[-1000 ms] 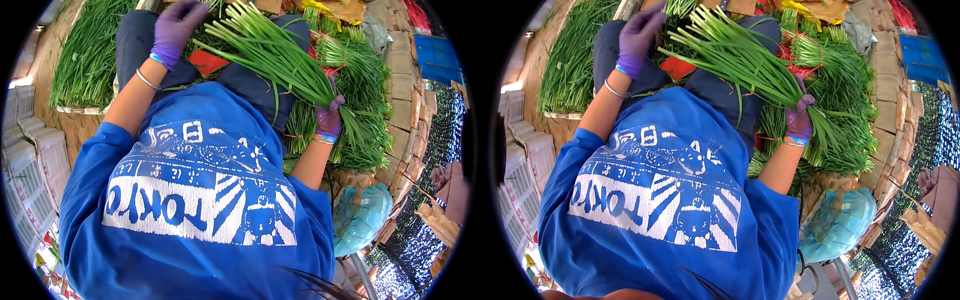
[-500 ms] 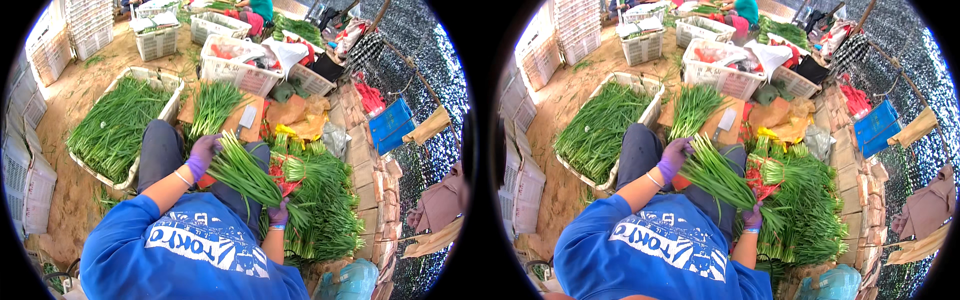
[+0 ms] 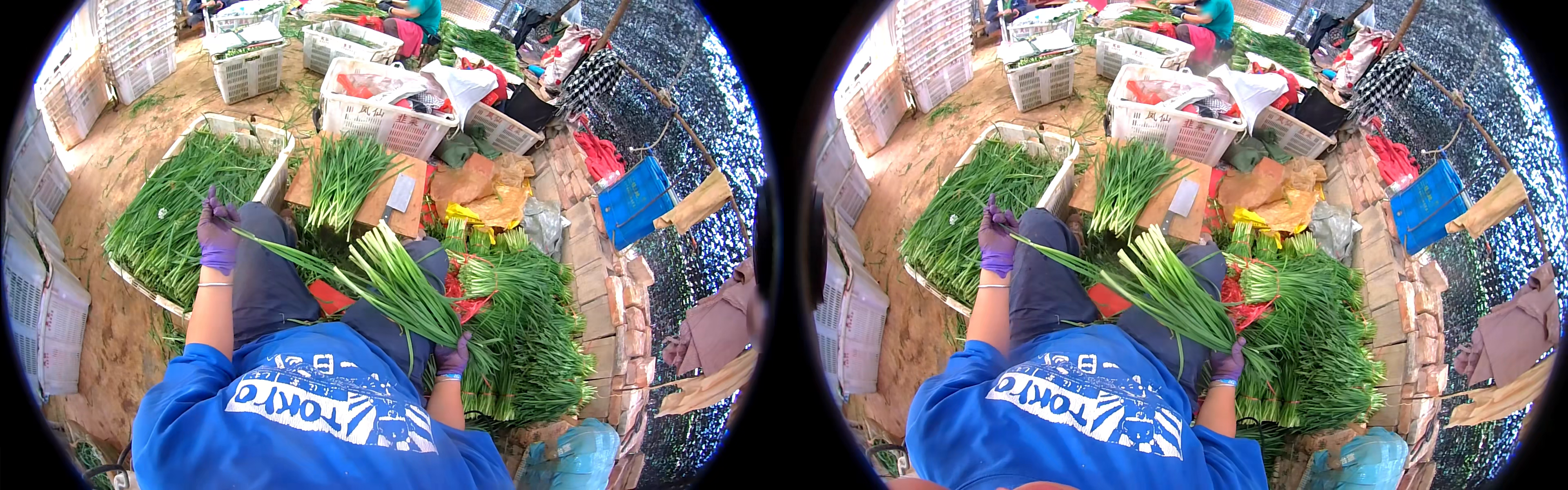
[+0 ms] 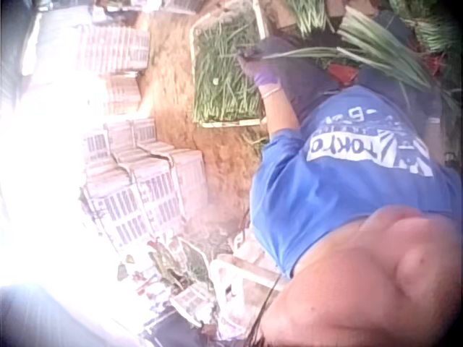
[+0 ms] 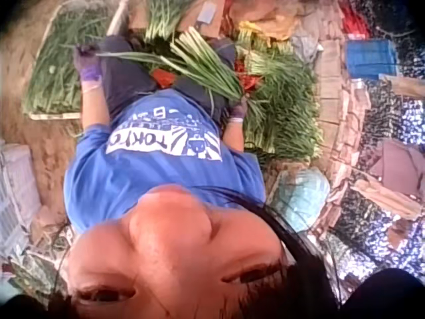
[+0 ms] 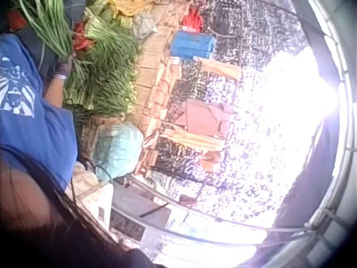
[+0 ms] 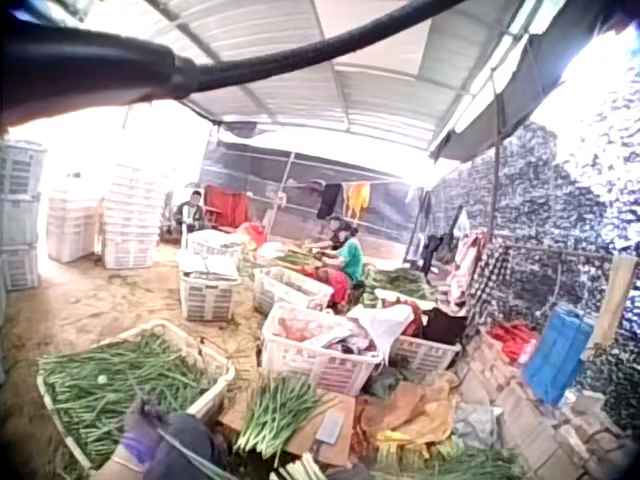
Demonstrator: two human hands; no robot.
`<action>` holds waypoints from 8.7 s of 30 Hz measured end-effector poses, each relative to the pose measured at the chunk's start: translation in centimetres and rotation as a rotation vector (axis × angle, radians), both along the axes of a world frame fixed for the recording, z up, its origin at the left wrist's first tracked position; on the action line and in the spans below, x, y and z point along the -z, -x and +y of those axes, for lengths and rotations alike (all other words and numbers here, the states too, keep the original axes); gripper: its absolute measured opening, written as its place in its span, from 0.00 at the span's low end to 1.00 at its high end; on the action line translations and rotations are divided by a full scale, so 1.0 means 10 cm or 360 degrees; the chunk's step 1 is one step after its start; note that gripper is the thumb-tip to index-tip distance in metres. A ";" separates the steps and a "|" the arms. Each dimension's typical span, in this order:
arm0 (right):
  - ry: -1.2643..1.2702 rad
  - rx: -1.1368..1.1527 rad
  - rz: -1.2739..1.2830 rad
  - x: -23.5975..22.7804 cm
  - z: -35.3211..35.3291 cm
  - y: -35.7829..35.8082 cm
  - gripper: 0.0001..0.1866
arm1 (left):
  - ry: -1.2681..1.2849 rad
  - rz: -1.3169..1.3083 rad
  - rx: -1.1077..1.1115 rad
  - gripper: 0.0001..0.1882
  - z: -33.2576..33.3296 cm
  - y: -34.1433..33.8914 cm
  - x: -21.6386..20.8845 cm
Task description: The person, wearing gloves, sorts through a pile of green onions, trimming the roots with a cleaver and bundling them together.
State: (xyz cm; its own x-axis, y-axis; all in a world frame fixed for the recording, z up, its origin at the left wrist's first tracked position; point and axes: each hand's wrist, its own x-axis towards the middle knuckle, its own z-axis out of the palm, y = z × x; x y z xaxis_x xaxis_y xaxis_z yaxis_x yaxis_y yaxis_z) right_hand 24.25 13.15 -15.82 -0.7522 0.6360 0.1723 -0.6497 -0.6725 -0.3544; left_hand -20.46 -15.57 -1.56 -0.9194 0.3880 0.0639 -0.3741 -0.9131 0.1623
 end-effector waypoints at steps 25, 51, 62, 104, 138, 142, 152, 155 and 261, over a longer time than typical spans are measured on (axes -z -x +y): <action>0.0129 0.0341 -0.0061 -0.41 0.20 -0.02 0.27 | 0.1297 0.0891 -0.1545 0.15 -0.87 1.58 -1.85; -0.0572 0.0683 -0.0025 -1.51 0.59 0.38 0.14 | 0.2560 0.0961 -0.1553 0.36 -1.01 -0.36 0.09; -0.1362 0.0847 -0.0647 -3.75 -0.41 2.19 0.12 | 0.0961 0.1665 0.1728 0.21 0.79 -1.66 -1.16; -0.2331 -0.1037 -0.1550 -2.50 -0.45 1.89 0.13 | 0.1729 0.0941 0.1698 0.39 -1.02 -1.04 -0.57; 0.0249 -0.0388 -0.0820 -1.79 -0.17 1.62 0.11 | 0.1697 0.1162 0.1659 0.28 -0.79 -1.18 -0.45; 0.0772 -0.0845 -0.0458 -1.59 -0.12 1.54 0.16 | 0.1792 0.0945 0.1623 0.28 -0.75 -1.18 -0.59; 0.0472 -0.0445 -0.0324 -1.55 0.23 1.46 0.19 | 0.2059 0.1289 0.1419 0.30 -0.86 -1.16 -0.61; 0.0356 -0.0719 -0.0754 -1.67 0.00 1.71 0.26 | 0.2134 0.1259 0.1311 0.31 -0.89 -1.11 -0.33; -0.1327 -0.0108 -0.0058 -2.30 -0.75 1.93 0.56 | 0.2361 0.2682 0.1082 0.55 -0.27 -1.55 -0.88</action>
State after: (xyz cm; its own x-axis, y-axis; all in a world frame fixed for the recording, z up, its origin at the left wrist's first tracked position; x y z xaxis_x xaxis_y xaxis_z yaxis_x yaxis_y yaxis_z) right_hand 4.94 5.68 7.16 -0.7986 0.2640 0.5409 -0.5957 -0.2182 -0.7730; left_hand -4.96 -18.25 7.22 -0.1483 0.9755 -0.1626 0.6570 0.2200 0.7210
